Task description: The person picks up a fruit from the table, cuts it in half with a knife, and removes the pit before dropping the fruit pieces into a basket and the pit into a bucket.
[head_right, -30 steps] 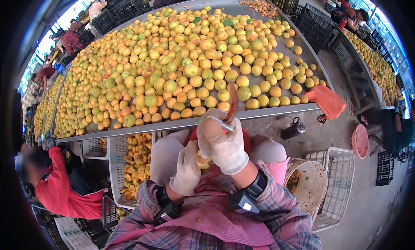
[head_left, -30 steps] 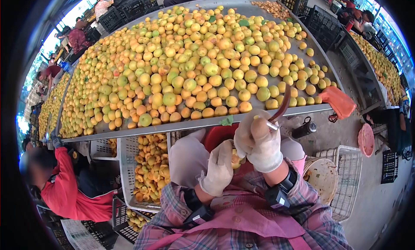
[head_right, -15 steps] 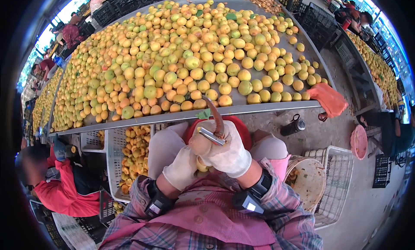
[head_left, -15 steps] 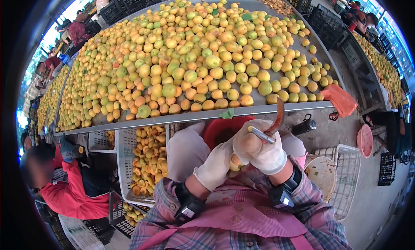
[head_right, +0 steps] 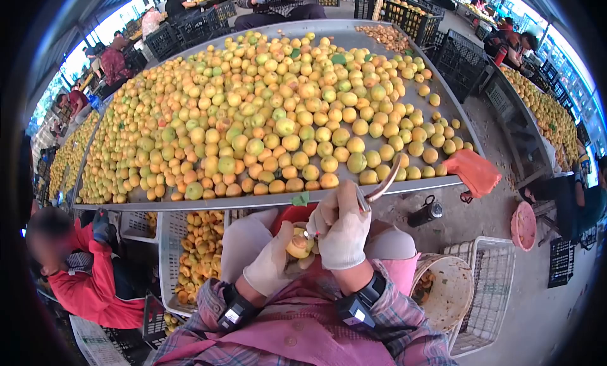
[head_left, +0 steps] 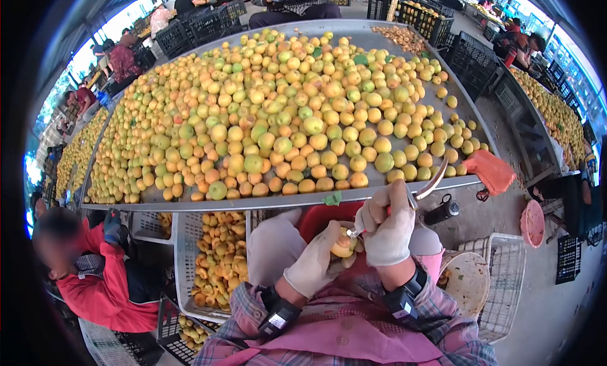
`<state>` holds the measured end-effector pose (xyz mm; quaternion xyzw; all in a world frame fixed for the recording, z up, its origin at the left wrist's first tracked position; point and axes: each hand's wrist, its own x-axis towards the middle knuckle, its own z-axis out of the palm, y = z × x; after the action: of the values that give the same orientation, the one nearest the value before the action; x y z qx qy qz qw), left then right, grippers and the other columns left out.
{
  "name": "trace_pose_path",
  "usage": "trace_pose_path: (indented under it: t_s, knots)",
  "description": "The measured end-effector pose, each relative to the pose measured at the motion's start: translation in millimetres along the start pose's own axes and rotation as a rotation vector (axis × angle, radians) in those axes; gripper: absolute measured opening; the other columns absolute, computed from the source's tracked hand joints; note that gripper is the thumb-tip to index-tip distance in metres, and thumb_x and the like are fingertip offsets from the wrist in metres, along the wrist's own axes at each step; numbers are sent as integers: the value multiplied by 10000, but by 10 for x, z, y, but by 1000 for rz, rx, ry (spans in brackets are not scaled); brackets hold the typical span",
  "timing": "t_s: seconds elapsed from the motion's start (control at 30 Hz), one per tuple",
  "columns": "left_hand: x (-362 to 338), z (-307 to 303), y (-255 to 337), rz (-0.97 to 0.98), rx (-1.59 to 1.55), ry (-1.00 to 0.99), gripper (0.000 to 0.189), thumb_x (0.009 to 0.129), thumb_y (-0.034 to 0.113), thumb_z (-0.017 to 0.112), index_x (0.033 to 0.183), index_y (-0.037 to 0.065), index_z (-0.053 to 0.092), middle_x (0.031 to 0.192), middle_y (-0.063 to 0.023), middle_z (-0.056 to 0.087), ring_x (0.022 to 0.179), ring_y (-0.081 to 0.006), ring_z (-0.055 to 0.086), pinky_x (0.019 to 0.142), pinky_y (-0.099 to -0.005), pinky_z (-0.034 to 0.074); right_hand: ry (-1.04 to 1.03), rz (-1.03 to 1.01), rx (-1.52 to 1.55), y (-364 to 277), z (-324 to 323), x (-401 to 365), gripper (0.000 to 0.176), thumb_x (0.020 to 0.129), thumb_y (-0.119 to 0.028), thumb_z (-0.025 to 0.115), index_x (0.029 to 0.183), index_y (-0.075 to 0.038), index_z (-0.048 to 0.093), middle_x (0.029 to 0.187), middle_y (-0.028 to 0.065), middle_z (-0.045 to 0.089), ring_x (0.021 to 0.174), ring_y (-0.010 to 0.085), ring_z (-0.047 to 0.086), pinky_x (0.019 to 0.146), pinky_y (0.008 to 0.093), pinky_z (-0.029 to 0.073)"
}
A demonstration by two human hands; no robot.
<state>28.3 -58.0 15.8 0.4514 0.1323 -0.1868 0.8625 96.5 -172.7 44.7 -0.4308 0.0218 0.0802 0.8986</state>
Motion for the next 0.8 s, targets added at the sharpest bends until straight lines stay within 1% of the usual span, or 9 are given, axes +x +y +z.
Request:
trace_pose_path:
  t_s: [0.1,0.17,0.3,0.37,0.4,0.43,0.5,0.53,0.8]
  knots:
    - [-31,-115,-20,72,104,-97,413,1047,451,283,1070,83,470,801,13,473,581,-65,380,453,-190,244,11,21,150,31,41,-21,385,1009,-283,434,689,-75,384,539,4,320,420,124,339,451,284,347]
    - [-59,-33,53,87,45,-48,397,1052,429,279,1035,80,468,788,12,468,580,-65,386,452,-187,239,-90,-126,-82,65,76,-37,360,1002,-242,429,688,-71,386,567,6,352,425,127,345,463,292,356]
    - [-22,-222,-16,-23,-502,-200,159,967,103,501,1061,35,393,814,-32,515,611,-101,475,492,-212,363,-22,12,-21,106,213,-55,394,999,-373,458,724,-94,412,581,-4,324,472,130,326,495,307,359]
    - [-86,-156,-11,440,632,94,321,872,125,636,1067,26,400,911,-95,579,713,-193,571,598,-286,470,-81,11,-37,103,152,-79,394,1006,-355,444,715,-93,398,579,-3,321,461,126,312,482,298,350]
    - [-38,-164,4,10,25,218,463,780,122,720,1097,18,399,1012,-147,601,839,-281,614,717,-353,502,-141,4,-57,108,135,-79,396,1013,-337,431,707,-91,383,576,-3,319,449,122,298,469,289,341]
    - [-48,-189,-36,7,22,229,463,780,122,720,1097,18,399,1012,-147,601,839,-281,614,717,-353,502,-142,16,-54,107,143,-102,396,1013,-337,431,707,-91,383,576,-3,319,449,122,298,469,289,341]
    - [-34,-230,-93,694,861,84,298,850,-33,598,1087,14,423,858,-62,574,673,-167,592,561,-284,462,-243,-89,-280,72,175,-102,395,1025,-289,393,684,-94,354,574,-3,317,424,114,267,440,270,315]
    - [-24,-240,-111,817,950,139,351,791,4,656,1060,11,431,865,-102,571,702,-264,599,617,-344,479,-268,-108,-193,104,208,-100,364,1011,-205,384,667,-92,345,559,-9,312,412,109,266,420,261,289]
    - [42,-539,-452,1003,1404,323,543,784,71,652,1247,-80,414,1079,-192,570,1032,-366,557,895,-435,439,-376,169,-236,105,220,-81,210,893,-4,492,691,-52,455,609,29,473,457,119,434,407,248,301]
